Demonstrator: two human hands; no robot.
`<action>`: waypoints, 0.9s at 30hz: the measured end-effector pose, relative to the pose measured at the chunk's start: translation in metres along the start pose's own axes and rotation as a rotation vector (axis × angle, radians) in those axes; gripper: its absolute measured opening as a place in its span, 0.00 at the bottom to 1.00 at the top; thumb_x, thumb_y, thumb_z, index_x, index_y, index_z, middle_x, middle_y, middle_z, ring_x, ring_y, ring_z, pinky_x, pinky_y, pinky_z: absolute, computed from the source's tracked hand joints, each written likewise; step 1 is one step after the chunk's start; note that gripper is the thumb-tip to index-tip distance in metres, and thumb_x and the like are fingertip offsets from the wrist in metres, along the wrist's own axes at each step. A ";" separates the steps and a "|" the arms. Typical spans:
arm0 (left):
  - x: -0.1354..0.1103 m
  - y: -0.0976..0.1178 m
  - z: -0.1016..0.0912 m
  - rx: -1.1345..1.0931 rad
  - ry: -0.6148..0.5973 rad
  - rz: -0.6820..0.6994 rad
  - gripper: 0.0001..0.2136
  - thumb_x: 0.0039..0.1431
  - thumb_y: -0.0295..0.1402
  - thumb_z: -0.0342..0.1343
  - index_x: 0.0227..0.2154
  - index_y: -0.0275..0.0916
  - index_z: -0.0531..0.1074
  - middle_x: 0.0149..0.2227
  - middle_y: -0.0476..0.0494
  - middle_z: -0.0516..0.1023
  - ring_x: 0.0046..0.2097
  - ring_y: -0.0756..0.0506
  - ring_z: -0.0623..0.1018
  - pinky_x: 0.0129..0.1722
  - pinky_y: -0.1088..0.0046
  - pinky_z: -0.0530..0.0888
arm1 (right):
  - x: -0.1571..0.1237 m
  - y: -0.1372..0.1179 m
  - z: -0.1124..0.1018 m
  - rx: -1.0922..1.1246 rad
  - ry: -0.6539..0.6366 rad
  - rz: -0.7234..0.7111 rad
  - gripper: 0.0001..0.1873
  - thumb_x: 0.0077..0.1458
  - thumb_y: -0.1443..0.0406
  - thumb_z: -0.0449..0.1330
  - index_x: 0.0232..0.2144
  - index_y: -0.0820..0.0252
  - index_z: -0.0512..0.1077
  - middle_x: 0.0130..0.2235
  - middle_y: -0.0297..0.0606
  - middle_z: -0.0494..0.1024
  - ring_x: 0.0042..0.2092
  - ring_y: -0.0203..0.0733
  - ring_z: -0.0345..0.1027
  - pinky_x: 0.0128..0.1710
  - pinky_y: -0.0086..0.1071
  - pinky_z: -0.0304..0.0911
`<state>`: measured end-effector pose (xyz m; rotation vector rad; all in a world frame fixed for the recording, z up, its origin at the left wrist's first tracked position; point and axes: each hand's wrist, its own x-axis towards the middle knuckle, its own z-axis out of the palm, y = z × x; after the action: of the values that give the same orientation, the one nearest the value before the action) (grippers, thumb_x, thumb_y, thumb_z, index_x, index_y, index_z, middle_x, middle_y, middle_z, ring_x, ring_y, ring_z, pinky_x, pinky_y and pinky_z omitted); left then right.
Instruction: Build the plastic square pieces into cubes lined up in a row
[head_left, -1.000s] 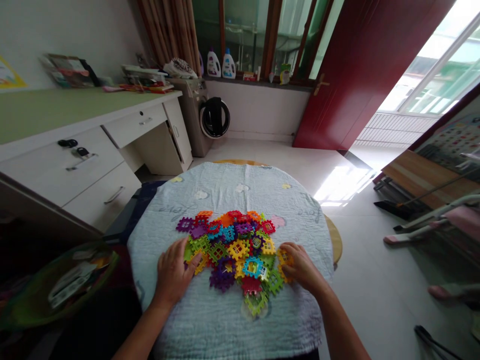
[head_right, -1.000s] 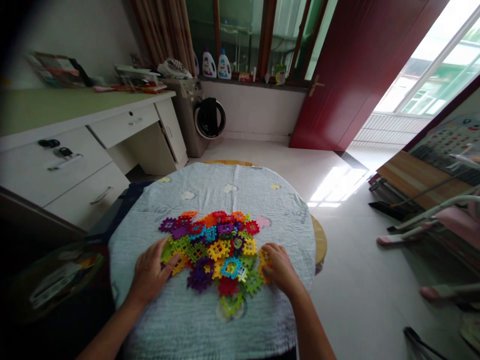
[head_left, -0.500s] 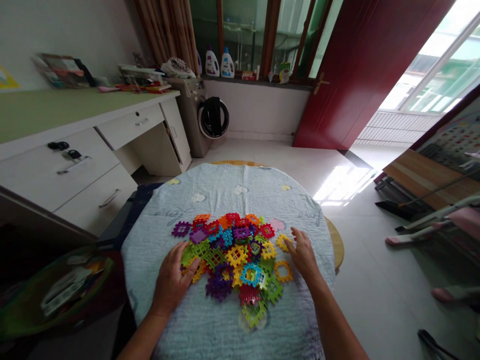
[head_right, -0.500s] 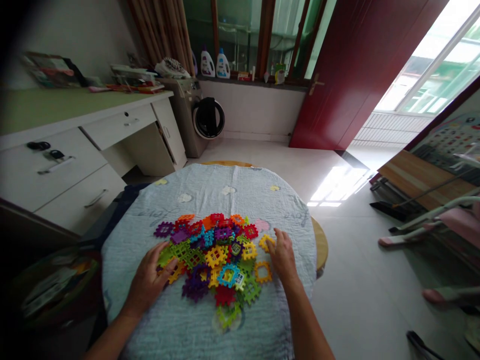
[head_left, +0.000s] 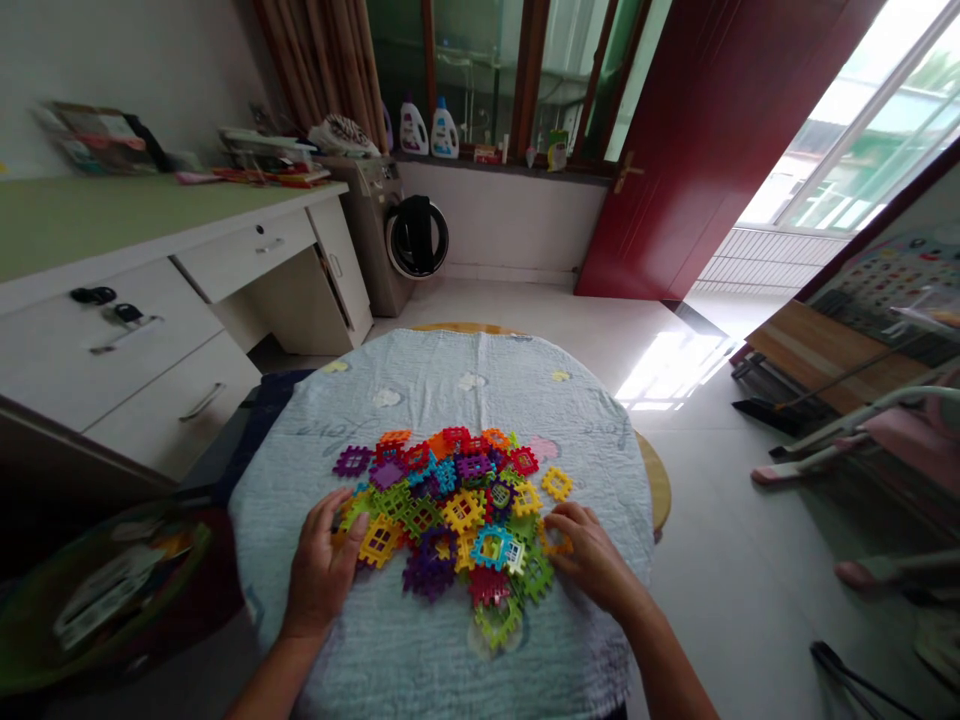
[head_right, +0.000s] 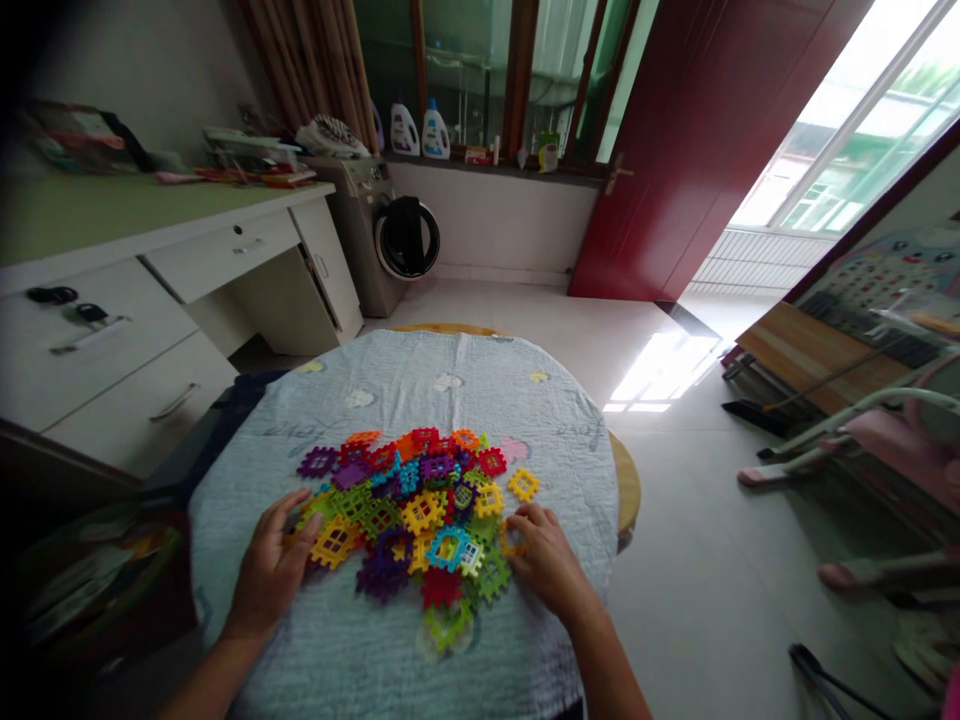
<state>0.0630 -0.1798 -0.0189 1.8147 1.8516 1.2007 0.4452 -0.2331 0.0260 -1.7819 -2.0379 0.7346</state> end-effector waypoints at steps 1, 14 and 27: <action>0.000 -0.001 0.001 -0.002 -0.014 -0.002 0.21 0.61 0.49 0.48 0.50 0.40 0.66 0.52 0.39 0.71 0.56 0.38 0.71 0.59 0.55 0.67 | 0.001 0.001 -0.001 0.013 0.012 -0.014 0.17 0.51 0.67 0.59 0.44 0.54 0.75 0.49 0.41 0.74 0.51 0.47 0.66 0.53 0.38 0.61; 0.002 -0.004 0.005 0.049 -0.093 0.037 0.19 0.61 0.49 0.47 0.47 0.42 0.69 0.50 0.39 0.74 0.53 0.39 0.73 0.58 0.55 0.68 | 0.014 0.034 0.018 -0.022 0.449 0.204 0.20 0.55 0.59 0.54 0.49 0.58 0.71 0.42 0.44 0.75 0.46 0.49 0.69 0.49 0.42 0.64; 0.060 -0.030 0.000 0.070 -0.099 0.087 0.21 0.57 0.51 0.49 0.42 0.39 0.72 0.45 0.39 0.77 0.50 0.39 0.75 0.55 0.57 0.70 | 0.007 0.034 0.018 -0.057 0.327 0.184 0.19 0.48 0.60 0.62 0.44 0.58 0.74 0.42 0.42 0.73 0.45 0.48 0.67 0.50 0.40 0.64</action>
<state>0.0325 -0.1205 -0.0196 1.9733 1.7983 1.0664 0.4620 -0.2261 -0.0086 -1.9911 -1.7143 0.4024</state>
